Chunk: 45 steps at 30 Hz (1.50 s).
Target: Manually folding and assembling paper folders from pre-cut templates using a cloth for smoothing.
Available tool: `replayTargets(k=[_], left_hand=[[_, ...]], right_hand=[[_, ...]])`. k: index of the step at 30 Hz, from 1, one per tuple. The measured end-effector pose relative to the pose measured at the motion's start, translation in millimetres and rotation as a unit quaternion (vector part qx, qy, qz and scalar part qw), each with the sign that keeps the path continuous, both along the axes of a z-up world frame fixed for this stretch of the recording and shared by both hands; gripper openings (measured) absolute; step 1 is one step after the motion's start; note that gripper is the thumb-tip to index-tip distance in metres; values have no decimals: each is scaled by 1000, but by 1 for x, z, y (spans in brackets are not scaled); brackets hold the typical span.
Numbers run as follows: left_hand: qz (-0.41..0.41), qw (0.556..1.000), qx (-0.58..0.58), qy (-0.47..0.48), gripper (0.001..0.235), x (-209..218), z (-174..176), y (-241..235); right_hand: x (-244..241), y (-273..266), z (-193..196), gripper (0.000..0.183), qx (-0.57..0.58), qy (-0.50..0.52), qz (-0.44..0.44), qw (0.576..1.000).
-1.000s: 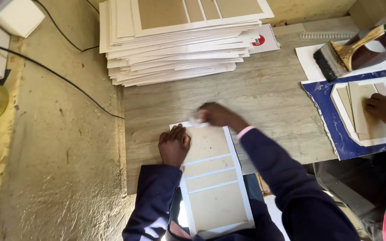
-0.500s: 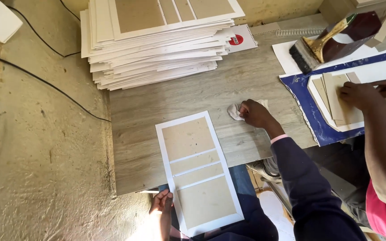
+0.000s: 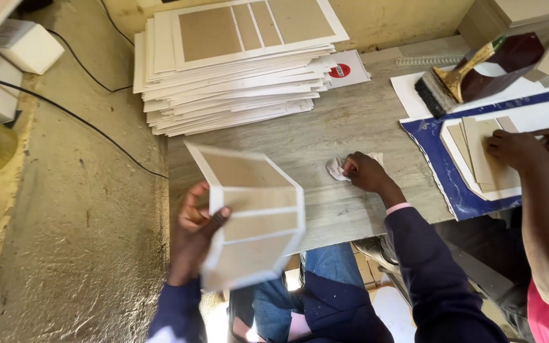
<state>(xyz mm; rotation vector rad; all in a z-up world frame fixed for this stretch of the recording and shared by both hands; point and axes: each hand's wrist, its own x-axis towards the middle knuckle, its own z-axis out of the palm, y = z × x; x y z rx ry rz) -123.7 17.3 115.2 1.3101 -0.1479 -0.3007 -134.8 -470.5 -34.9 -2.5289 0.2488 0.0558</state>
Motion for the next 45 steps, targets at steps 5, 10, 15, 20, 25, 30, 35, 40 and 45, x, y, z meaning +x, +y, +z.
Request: replayTargets(k=[5,10,15,20,25,30,35,40,45], left_hand=[[1,871,370,-324,85,-13,164,-18],[-177,670,596,-405,77,9,69,-80],[-239,705,519,-420,66,34,-102,-73],[61,749,503,-427,47,76,-151,-55],[12,742,587,-323,99,71,-137,-67],[-39,755,586,-292,120,74,-135,-65],[4,749,579,-321,90,70,-133,-67],[24,736,597,-317,84,73,-144,-69],[31,730,606,-312,78,74,-148,-71]], right_hand=[[-10,5,4,14,57,-31,-8,998],[-38,-39,-59,17,280,-246,-53,926],[-86,14,22,24,529,-384,-138,744],[-66,97,12,15,250,-126,-94,955],[-13,173,22,9,-42,-48,126,990],[101,175,9,15,-77,25,28,996],[176,174,-5,15,-110,-60,-9,992],[67,212,13,17,-59,-24,40,997],[-5,230,46,12,-71,13,123,990]])
